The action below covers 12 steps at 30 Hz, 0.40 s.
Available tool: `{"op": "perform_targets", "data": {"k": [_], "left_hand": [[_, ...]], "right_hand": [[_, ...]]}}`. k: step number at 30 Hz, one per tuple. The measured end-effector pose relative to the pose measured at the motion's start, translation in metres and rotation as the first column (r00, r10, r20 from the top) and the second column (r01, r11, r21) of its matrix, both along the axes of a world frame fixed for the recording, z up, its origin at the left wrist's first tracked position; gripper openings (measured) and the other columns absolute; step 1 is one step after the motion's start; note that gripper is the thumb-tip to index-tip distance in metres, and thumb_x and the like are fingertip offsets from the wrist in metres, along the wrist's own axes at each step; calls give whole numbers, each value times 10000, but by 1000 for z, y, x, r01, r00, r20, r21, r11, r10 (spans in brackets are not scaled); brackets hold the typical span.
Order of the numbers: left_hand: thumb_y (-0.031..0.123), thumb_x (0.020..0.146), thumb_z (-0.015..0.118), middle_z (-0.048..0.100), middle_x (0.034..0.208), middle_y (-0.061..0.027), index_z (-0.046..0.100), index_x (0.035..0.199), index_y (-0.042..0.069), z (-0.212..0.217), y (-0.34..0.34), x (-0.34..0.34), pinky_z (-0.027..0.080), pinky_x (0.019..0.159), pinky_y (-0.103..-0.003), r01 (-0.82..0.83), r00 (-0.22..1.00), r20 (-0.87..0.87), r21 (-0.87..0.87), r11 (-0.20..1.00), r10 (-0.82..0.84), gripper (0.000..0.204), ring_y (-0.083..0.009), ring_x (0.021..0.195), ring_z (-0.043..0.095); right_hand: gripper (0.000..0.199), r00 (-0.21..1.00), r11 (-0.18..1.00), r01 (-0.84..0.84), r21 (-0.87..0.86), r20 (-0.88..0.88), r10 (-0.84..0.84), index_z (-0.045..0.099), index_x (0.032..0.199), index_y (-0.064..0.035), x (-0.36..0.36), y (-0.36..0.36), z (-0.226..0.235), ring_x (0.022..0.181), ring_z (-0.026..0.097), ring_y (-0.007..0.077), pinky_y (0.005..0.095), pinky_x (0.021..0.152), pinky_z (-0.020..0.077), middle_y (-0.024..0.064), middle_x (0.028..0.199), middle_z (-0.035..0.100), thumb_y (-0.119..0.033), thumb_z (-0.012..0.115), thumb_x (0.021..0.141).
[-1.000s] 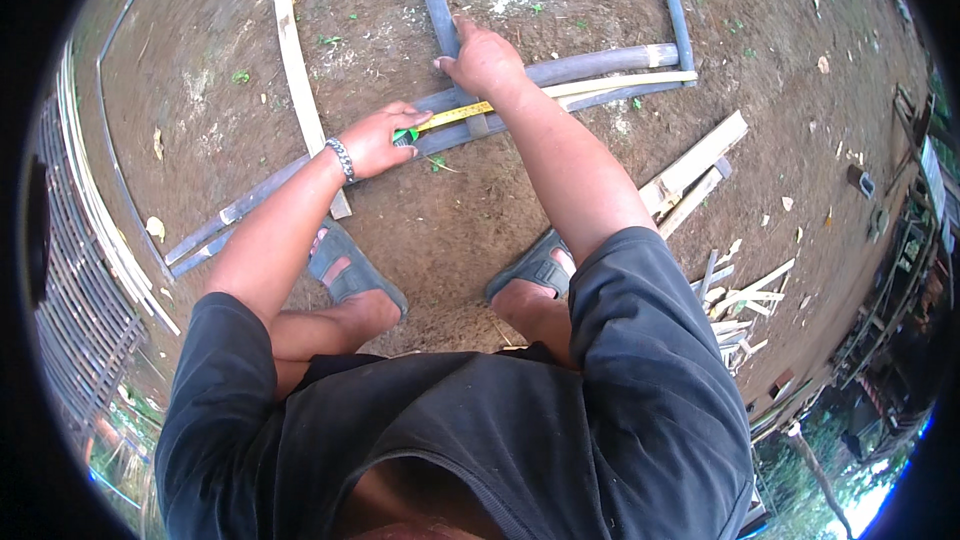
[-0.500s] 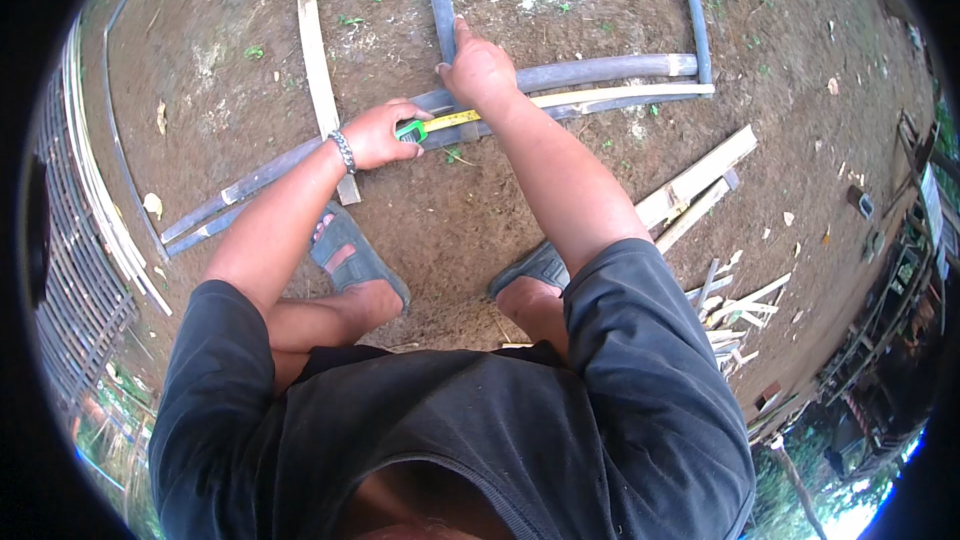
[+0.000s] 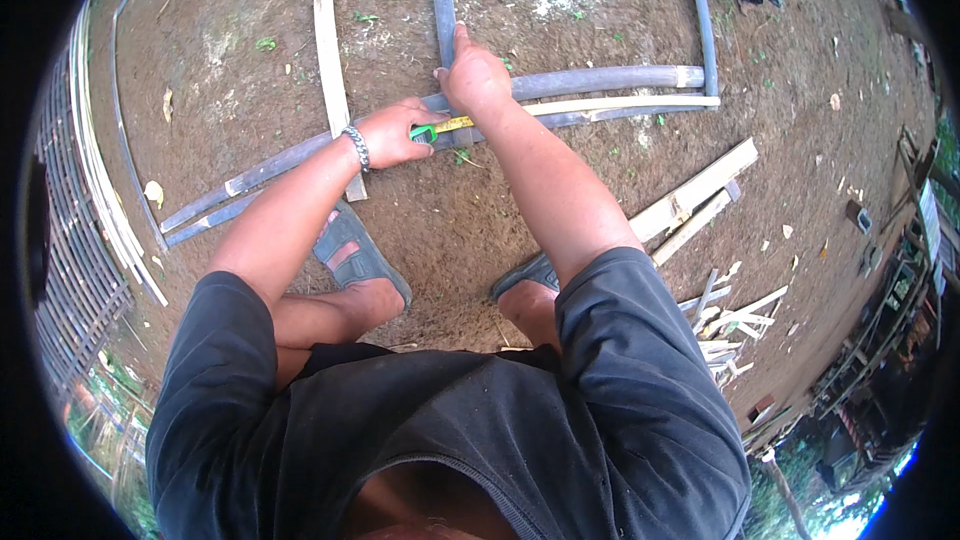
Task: The person assembles a rectangular bamboo frame on the ground, using a small axe to secure the joints. They position bamboo strips and strike them into place, then measure the frame with a tape measure.
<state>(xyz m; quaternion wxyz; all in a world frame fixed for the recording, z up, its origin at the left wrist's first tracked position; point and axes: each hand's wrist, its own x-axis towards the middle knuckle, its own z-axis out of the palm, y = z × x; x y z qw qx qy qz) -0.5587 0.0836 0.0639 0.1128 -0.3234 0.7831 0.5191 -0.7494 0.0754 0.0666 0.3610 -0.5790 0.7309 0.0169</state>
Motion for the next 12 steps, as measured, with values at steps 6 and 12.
{"op": "perform_targets", "data": {"k": [6, 12], "left_hand": [[245, 779, 746, 618, 1216, -197, 659, 1366, 165, 6, 0, -1, 471, 1054, -418, -1, 1000, 14, -6, 1000, 1, 600, -359, 1160, 599], [253, 778, 712, 602, 1278, -218, 663, 1354, 188, 13, -1, -1, 463, 1087, -417, -15, 999, 51, 34, 999, 13, 581, -372, 1222, 579]], "right_hand": [[856, 1000, 1000, -23, -13, 12, 23, 248, 1605, -31, 9, -1, 4, 1232, 627, 349, 427, 1045, 498, 215, 1370, 616, -335, 687, 936], [900, 1000, 999, -5, -32, 19, 6, 216, 1620, -59, 9, 0, -15, 1191, 645, 366, 445, 1036, 496, 231, 1315, 649, -371, 690, 921]]}}
